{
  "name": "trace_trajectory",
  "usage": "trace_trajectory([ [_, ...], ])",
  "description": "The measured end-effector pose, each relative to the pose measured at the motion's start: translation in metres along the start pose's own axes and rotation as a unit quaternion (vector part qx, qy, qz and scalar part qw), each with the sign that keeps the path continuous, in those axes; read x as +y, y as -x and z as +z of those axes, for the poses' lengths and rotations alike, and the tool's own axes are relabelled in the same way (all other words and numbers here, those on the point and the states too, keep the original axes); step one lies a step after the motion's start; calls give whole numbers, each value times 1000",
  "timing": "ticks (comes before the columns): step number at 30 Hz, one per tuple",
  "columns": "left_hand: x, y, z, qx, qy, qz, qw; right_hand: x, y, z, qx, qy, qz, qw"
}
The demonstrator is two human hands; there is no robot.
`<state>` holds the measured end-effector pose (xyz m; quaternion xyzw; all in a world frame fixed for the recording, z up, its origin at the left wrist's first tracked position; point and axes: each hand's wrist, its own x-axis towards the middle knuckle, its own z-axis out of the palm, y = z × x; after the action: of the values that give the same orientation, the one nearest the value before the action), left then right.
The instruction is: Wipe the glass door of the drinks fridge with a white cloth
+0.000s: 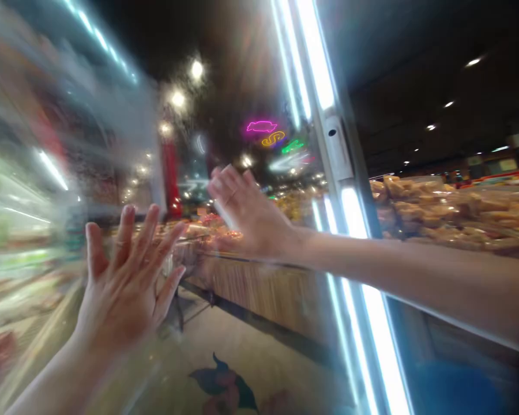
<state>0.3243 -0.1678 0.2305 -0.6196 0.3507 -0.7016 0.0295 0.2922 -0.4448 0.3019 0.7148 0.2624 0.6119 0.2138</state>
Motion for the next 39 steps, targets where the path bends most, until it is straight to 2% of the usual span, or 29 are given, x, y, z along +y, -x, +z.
trace_trajectory([
  [2,-15,4,-4,8,-6,-2,1000,-23,-11,4,-45,-5,-129,991],
  [3,-21,6,-7,6,-8,-3,1000,-28,-20,5,-51,-3,-140,989],
  [4,-28,8,-9,4,-11,-2,1000,-27,-32,5,-47,2,-118,992],
  [7,-45,14,-18,-2,-19,-9,1000,-19,-64,4,-12,18,36,999],
  [8,-50,15,-21,-1,-21,-17,1000,-22,-69,6,-7,20,48,999],
  [9,-55,16,-23,1,-21,-27,999,-28,-71,8,-8,18,23,1000],
  [12,-70,17,-27,18,-20,-38,999,-58,-65,17,-32,4,-155,987],
  [13,-74,18,-28,24,-20,-37,999,-65,-66,19,-39,1,-187,982],
  [14,-78,20,-29,27,-18,-36,999,-68,-70,20,-41,3,-186,982],
  [15,-82,22,-30,29,-14,-38,999,-68,-78,19,-41,7,-157,987],
  [18,-90,35,-36,13,3,-77,997,-64,-104,17,-25,25,-11,999],
  [19,-92,40,-38,9,7,-87,996,-67,-108,18,-20,25,-1,999],
  [20,-94,46,-40,6,10,-94,996,-74,-109,21,-17,21,-25,999],
  [23,-103,61,-44,-4,9,-97,995,-102,-104,33,-26,-3,-191,981],
  [24,-106,65,-44,-7,9,-100,995,-108,-106,36,-29,-9,-220,975],
  [25,-108,68,-44,-11,9,-106,994,-110,-112,39,-28,-12,-214,976],
  [26,-111,71,-45,-15,8,-113,993,-109,-121,42,-21,-13,-179,983],
  [29,-116,78,-46,-25,-4,-128,991,-108,-146,44,11,-17,-34,999],
  [30,-118,80,-47,-27,-10,-130,991,-113,-148,44,13,-16,-30,999],
  [31,-119,82,-48,-28,-14,-133,991,-121,-145,44,7,-13,-59,998],
  [34,-125,88,-51,-23,-14,-146,989,-150,-128,44,-44,-7,-248,968],
  [35,-127,90,-52,-19,-14,-149,989,-154,-127,44,-56,-7,-288,956],
  [36,-129,92,-53,-15,-15,-150,989,-153,-131,43,-59,-6,-296,954],
  [37,-131,94,-54,-13,-16,-148,989,-147,-140,42,-55,-2,-267,962],
  [39,-132,96,-56,-14,-17,-144,989,-131,-165,39,-44,11,-127,991],
])
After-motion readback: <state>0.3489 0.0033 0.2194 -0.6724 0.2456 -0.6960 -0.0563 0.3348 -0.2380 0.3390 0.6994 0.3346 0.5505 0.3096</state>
